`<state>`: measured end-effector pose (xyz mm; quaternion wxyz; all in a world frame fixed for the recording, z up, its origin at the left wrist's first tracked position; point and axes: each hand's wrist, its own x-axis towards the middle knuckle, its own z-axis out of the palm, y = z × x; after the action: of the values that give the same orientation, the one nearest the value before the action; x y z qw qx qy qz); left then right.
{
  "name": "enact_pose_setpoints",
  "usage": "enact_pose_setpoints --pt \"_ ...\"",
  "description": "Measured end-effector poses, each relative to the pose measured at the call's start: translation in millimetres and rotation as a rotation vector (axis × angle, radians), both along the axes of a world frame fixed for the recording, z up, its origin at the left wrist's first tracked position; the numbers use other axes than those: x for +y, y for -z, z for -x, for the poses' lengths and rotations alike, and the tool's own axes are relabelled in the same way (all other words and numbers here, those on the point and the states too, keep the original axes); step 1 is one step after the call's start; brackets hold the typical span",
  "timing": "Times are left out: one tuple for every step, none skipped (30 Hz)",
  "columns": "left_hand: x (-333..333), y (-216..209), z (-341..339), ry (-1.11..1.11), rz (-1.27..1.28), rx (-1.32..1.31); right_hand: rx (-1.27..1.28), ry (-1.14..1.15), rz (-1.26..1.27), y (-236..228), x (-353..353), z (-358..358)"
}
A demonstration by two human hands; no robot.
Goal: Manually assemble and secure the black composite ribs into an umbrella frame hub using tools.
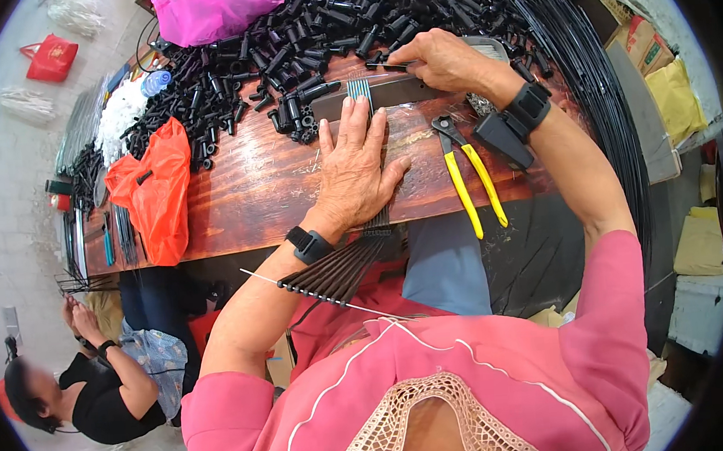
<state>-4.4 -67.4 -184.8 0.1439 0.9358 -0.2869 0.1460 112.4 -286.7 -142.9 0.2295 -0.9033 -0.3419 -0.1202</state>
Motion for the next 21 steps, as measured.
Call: enact_pose_setpoints --pt "0.4 -0.7 -0.3 -0.001 0.004 0.002 0.030 0.005 0.067 -1.1 3.5 0.2" --pt "1.1 -0.8 -0.4 0.001 -0.001 0.003 0.073 0.005 0.106 -2.9 6.1 0.4" --pt "2.0 -0.9 0.0 -0.003 -0.004 0.001 0.074 0.008 0.101 -4.5 8.8 0.7" --pt "1.2 -1.2 -1.0 -0.003 -0.003 -0.005 0.091 -0.005 0.133 -8.0 10.1 1.2" --pt "0.6 -1.5 -1.2 0.001 -0.005 -0.007 0.108 -0.019 0.165 -10.0 10.9 1.9" --pt "0.2 -1.8 -0.5 0.001 -0.002 0.004 0.105 -0.014 0.164 -10.6 11.3 3.0" --pt "0.5 -1.9 0.1 -0.002 0.000 0.015 0.114 0.000 0.160 -10.3 12.4 4.7" --pt "0.7 -2.2 -0.1 0.000 -0.003 0.012 0.122 0.013 0.157 -10.5 13.2 5.7" --pt "0.9 -2.6 -0.6 0.001 0.000 0.010 0.119 0.015 0.155 -11.3 13.7 5.9" --pt "0.7 -2.8 -0.6 0.003 0.002 0.010 0.127 0.014 0.156 -12.0 13.7 6.4" --pt "0.4 -3.0 -0.6 0.005 0.001 0.007 0.135 0.014 0.157 -12.9 13.5 6.2" --pt "0.0 -3.1 -0.7 0.005 -0.003 0.007 0.132 0.016 0.156 -13.2 13.2 5.5" --pt "0.1 -2.7 -0.4 0.005 -0.007 0.009 0.145 0.013 0.166 -12.2 13.4 5.0" --pt "0.3 -2.1 -0.7 0.006 -0.009 0.008 0.159 0.010 0.177 -11.4 13.5 4.5" --pt "0.5 -1.3 -1.2 0.007 -0.009 0.006 0.158 0.012 0.174 -10.8 13.3 3.9" --pt "0.8 -1.3 -1.1 0.005 -0.010 0.001 0.156 0.006 0.177 -11.1 13.7 3.7" --pt "0.9 -1.5 -0.7 0.005 -0.013 -0.001 0.153 0.000 0.179 -11.5 14.1 3.6" --pt "1.0 -1.9 -0.2 0.001 -0.015 0.002 0.150 0.000 0.176 -11.9 14.7 3.7" --pt "0.7 -2.0 -0.2 -0.003 -0.015 0.007 0.149 0.004 0.172 -13.0 15.4 4.4" --pt "0.6 -1.8 -0.2 -0.002 -0.016 0.006 0.148 0.009 0.167 -13.7 15.9 4.8" --pt "0.6 -1.4 -0.1 0.000 -0.015 0.007 0.147 0.009 0.165 -13.3 16.1 4.6"
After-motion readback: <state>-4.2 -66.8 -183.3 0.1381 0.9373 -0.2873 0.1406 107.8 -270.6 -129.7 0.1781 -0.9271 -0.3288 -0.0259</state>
